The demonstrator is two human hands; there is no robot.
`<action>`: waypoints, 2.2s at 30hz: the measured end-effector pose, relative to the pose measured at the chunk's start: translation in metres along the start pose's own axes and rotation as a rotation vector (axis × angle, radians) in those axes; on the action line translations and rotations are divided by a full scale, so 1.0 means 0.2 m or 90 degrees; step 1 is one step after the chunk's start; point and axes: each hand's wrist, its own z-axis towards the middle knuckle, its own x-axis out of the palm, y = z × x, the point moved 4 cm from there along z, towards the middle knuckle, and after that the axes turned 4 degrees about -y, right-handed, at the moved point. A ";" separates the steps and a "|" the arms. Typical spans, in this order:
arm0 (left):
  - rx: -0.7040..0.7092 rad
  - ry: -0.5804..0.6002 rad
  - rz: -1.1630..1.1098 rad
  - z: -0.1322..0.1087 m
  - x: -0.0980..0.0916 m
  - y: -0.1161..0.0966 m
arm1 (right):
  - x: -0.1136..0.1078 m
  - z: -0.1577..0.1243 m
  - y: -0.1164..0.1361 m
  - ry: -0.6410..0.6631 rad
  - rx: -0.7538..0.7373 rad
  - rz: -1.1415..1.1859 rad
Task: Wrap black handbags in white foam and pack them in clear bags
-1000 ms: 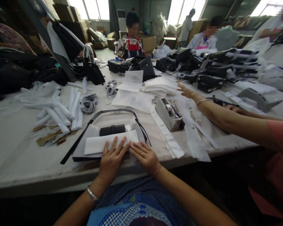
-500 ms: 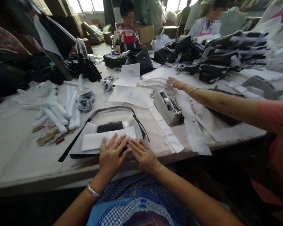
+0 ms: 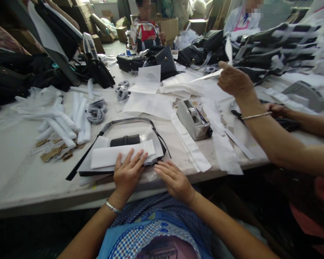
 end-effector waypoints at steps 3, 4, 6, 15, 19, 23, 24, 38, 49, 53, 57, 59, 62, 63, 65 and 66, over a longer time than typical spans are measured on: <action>-0.001 0.012 -0.006 0.00 0.01 0.00 | 0.01 -0.10 0.01 0.082 0.010 -0.054; 0.000 0.013 -0.006 -0.01 0.01 0.01 | 0.03 -0.12 0.01 0.116 0.012 -0.068; 0.000 0.017 -0.004 -0.01 0.01 0.01 | 0.06 -0.13 0.01 0.157 0.012 -0.085; 0.024 0.021 0.029 -0.01 0.01 0.00 | 0.13 -0.02 0.01 0.018 -0.042 -0.014; 0.024 0.010 0.029 -0.01 0.02 0.00 | 0.12 0.01 0.04 -0.012 -0.040 0.060; 0.020 -0.001 0.026 -0.01 0.01 0.00 | 0.12 0.02 0.05 -0.017 0.029 0.132; 0.019 -0.002 0.025 -0.01 0.01 0.00 | 0.11 0.01 0.06 -0.017 0.051 0.143; 0.036 -0.001 0.025 -0.01 0.03 0.00 | -0.04 0.01 0.20 0.026 0.032 0.127; 0.053 -0.045 -0.012 -0.02 0.02 0.00 | -0.11 0.52 -0.04 0.019 0.133 0.070; 0.064 -0.092 -0.040 -0.02 0.02 0.01 | 0.01 0.62 -0.20 0.101 0.283 0.023; 0.056 -0.115 -0.055 -0.01 0.03 0.02 | 0.11 0.65 -0.30 0.134 0.295 -0.035; 0.043 -0.111 -0.065 -0.01 0.03 0.02 | 0.13 0.66 -0.32 0.105 0.266 -0.028; 0.023 -0.106 -0.079 -0.01 0.04 0.02 | 0.14 0.68 -0.33 0.094 0.215 -0.007; 0.020 -0.110 -0.080 -0.01 0.04 0.02 | 0.15 0.69 -0.33 0.108 0.192 -0.003; 0.022 -0.121 -0.078 -0.01 0.04 0.02 | 0.17 0.71 -0.34 0.140 0.150 0.000; 0.025 -0.124 -0.075 -0.01 0.03 0.02 | 0.17 0.72 -0.34 0.153 0.135 0.001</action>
